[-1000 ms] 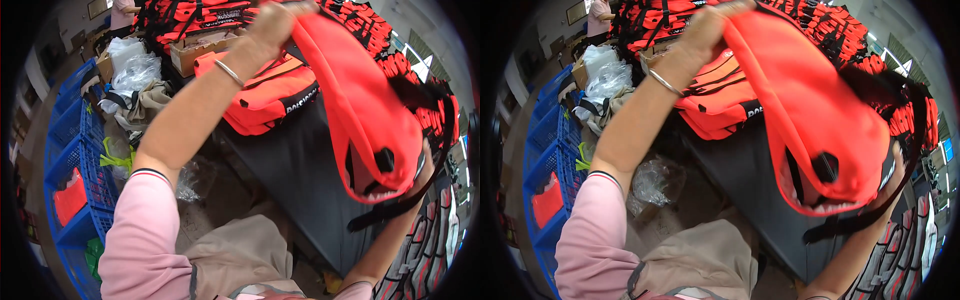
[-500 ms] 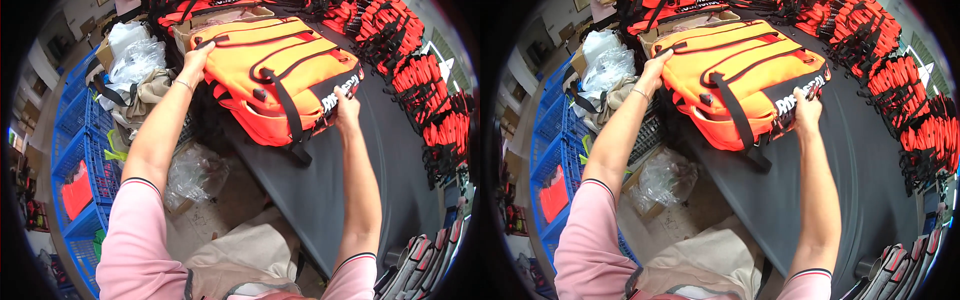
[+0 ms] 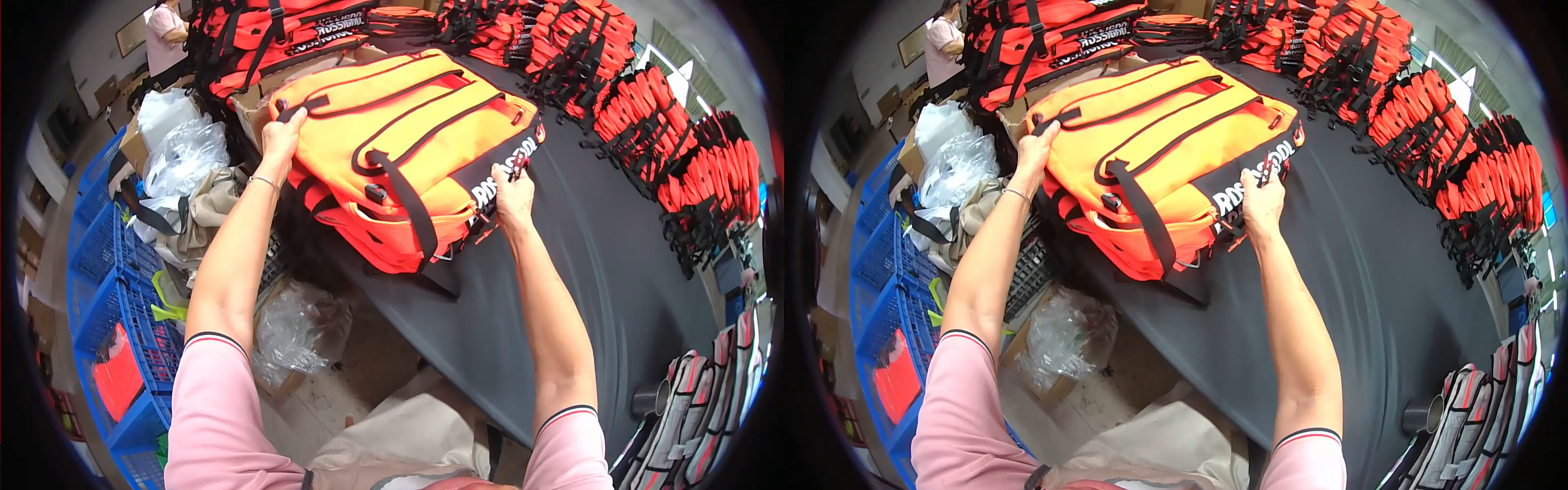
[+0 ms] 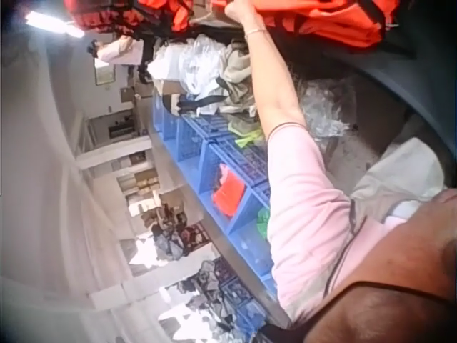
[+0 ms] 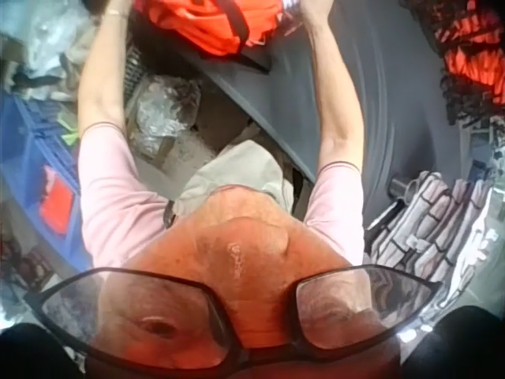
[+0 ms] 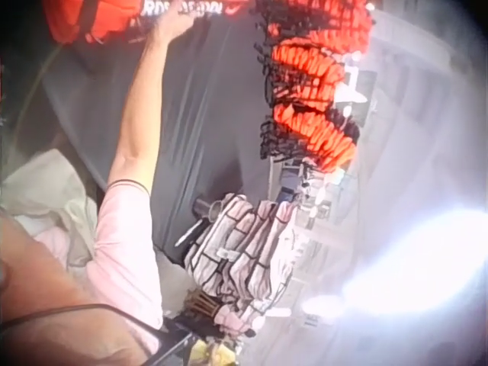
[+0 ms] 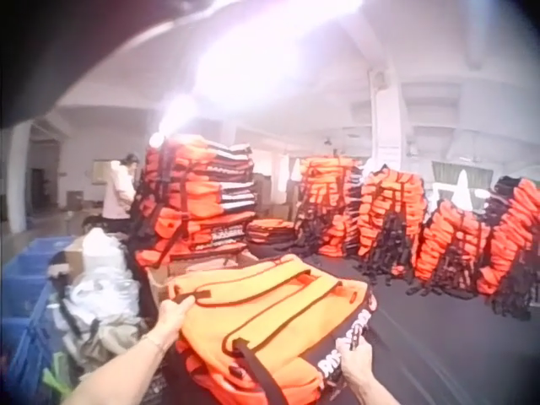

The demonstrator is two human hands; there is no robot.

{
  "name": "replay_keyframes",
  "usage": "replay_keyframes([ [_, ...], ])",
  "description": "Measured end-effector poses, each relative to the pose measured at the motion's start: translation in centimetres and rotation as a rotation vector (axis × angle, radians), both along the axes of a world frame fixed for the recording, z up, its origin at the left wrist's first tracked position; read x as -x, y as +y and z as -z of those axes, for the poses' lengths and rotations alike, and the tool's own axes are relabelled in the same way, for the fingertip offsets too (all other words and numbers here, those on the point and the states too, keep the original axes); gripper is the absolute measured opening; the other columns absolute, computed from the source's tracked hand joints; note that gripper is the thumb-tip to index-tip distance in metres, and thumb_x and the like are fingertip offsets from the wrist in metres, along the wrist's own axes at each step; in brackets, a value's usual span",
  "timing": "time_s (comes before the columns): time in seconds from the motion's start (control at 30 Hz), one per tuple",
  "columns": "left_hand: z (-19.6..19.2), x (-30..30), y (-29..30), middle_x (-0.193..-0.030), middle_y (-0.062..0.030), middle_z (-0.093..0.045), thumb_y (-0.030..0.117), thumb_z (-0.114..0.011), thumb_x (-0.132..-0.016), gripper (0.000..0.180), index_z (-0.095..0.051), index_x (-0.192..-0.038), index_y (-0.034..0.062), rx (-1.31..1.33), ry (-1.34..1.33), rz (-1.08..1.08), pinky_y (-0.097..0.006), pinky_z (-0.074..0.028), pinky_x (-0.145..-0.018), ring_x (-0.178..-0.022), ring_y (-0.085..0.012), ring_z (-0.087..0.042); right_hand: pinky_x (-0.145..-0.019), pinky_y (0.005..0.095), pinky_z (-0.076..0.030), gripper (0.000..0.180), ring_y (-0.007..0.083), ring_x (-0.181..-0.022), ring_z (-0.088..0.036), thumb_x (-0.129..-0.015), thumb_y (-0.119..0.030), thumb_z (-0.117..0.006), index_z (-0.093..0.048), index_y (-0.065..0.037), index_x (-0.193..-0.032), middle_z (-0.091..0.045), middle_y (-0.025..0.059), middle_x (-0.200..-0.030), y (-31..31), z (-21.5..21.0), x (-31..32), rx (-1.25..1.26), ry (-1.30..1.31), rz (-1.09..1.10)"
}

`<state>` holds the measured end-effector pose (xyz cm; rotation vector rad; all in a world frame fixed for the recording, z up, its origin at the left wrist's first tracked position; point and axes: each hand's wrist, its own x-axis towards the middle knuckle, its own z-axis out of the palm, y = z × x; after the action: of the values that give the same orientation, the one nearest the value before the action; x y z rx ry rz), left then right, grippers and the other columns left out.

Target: The recorder is inspecting, cleaning, and trimming thread on backpacks in a factory environment.

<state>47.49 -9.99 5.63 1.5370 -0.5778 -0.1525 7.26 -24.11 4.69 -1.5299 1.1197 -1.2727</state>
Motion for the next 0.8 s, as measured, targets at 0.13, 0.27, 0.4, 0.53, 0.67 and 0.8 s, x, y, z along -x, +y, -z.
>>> replay_keyframes([
  [0.13,-1.0,-1.8,0.2,-0.093,-0.004,-0.069,0.03,-0.082,-0.078,0.037,-0.071,-0.093,-0.0016,-0.314,-0.078,-0.042,-0.03,-0.05,-0.068,-0.075,-0.014,-0.062,-0.074,0.032,-0.052,0.04,0.0148,-0.082,-0.064,-0.085,-0.021,-0.073,-0.062,0.005,-0.114,-0.069,0.0093,-0.096,1.2,-2.4,-0.3,-0.013,0.143,0.034],
  [0.27,-0.6,-1.3,-1.0,-0.105,-0.0122,-0.068,0.03,-0.085,-0.075,0.059,-0.06,-0.118,-0.0008,0.299,-0.372,0.055,-0.037,-0.053,-0.081,-0.089,-0.0221,-0.066,-0.067,0.0303,-0.05,0.047,0.0141,-0.074,-0.061,-0.08,-0.032,-0.075,-0.065,0.005,-0.107,-0.067,0.0084,-0.083,2.6,-2.6,2.9,0.052,-0.111,-0.082],
  [0.4,-3.3,-0.9,0.8,-0.138,-0.0375,-0.037,0.053,-0.071,-0.08,0.076,-0.047,-0.139,0.0111,-0.255,-1.28,-0.607,-0.054,-0.042,-0.099,-0.121,-0.0515,-0.046,-0.065,0.0264,-0.048,0.03,0.0105,-0.069,-0.057,-0.08,-0.017,-0.068,-0.065,0.004,-0.103,-0.061,0.0024,-0.074,6.7,-2.1,10.4,-0.01,-0.088,0.143],
  [0.53,2.5,-1.6,2.0,-0.152,-0.0112,-0.038,0.04,-0.033,-0.104,0.053,-0.038,-0.148,0.012,-0.566,-1.398,-0.274,-0.044,-0.017,-0.119,-0.141,-0.0291,-0.032,-0.04,0.0203,-0.026,0.016,0.002,-0.047,-0.037,-0.088,-0.013,-0.067,-0.065,-0.003,-0.101,-0.06,0.0014,-0.075,13.0,-2.9,20.8,-0.39,-0.623,0.064],
  [0.67,8.3,-1.9,-0.6,-0.15,-0.0146,-0.04,0.02,-0.027,-0.104,0.047,-0.036,-0.147,0.0025,-0.887,-1.559,0.199,-0.039,-0.021,-0.119,-0.141,-0.0274,-0.033,-0.039,0.018,-0.024,0.017,0.0006,-0.046,-0.035,-0.09,-0.016,-0.067,-0.067,-0.003,-0.101,-0.058,0.0006,-0.072,22.9,-3.7,33.8,-0.248,-0.567,0.397],
  [0.8,6.3,-5.6,1.1,-0.149,-0.0153,-0.042,0.032,-0.028,-0.106,0.05,-0.04,-0.146,0.0046,-0.217,-0.801,0.267,-0.035,-0.027,-0.114,-0.139,-0.0275,-0.037,-0.056,0.0234,-0.041,0.021,0.0049,-0.063,-0.05,-0.091,-0.021,-0.065,-0.07,-0.001,-0.094,-0.063,0.0022,-0.076,30.0,-9.2,42.3,-0.054,-0.008,0.816],
])
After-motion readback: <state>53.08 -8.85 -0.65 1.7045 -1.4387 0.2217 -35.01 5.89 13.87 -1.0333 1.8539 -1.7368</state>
